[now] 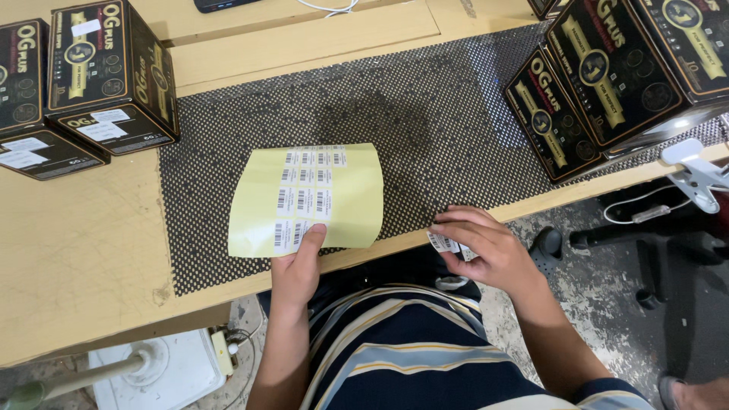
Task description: The person handles a small black package, peels off a protective film, and places it on the table. They then pick up a stack of similar packages, place them into a cardboard box, and close the box. Finally, they peel off a barcode sticker from a sheet.
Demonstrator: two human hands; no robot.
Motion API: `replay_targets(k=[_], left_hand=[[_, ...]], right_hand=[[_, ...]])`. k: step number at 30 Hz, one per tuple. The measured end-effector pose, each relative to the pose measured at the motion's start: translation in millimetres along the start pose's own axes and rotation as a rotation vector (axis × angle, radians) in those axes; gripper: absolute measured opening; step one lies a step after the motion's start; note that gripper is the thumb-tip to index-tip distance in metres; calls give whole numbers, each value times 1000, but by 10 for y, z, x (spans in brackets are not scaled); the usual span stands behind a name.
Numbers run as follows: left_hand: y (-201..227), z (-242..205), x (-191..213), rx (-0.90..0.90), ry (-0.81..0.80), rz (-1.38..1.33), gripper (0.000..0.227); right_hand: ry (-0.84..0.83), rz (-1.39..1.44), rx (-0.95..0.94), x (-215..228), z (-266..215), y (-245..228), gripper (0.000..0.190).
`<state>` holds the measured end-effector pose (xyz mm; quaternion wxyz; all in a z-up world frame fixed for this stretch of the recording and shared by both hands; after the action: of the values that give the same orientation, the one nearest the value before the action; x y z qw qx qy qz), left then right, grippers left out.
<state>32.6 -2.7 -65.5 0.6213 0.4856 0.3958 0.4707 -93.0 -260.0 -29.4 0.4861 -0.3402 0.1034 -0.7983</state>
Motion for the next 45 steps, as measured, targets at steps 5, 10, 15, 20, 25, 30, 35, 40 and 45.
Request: replay_targets(k=[5,10,15,20,25,30,35,40,45], left_hand=[[11,-2,-1,6,-1,12,44],[96,8,-8,14,1,40,42],[99,15,0,-24,-6,84,41],[-191,7,-13,26,-30,80,48],[-160,-20,3,-19,-66,96,57],[-46,-53,-23,-200,-163,53,54],[-53,-53,-35,-242,-169,68,51],[5,-62,-38,-251,-166,41,51],[73,-89,-78,-354,-183,92,54]], right_hand=[[4,-11,-3,-25,-72,38,34],[3,-32,-19,-59,-76,-22,35],[-33,-63,-55,-73,-52,-103,33],[-92,-24,46,-54,-145,-199,36],[-34,97,177,-270,54,-283,25],[14,-18,79,-455,481,-368,18],[41,-38,15,-572,764,-340,24],[101,-22,-125,-571,945,-316,24],[126,40,-194,-532,998,-309,30]])
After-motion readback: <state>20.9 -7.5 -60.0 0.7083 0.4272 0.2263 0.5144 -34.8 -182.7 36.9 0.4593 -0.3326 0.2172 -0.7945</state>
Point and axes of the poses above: each hand's wrist, its own z-axis towards the middle knuckle, its own x-axis out of the back of the hand, y = z × x, the point moved 3 cm from there along z, towards the middle knuckle, and after that the axes turned 12 degrees about z, right-handed, at the moved point
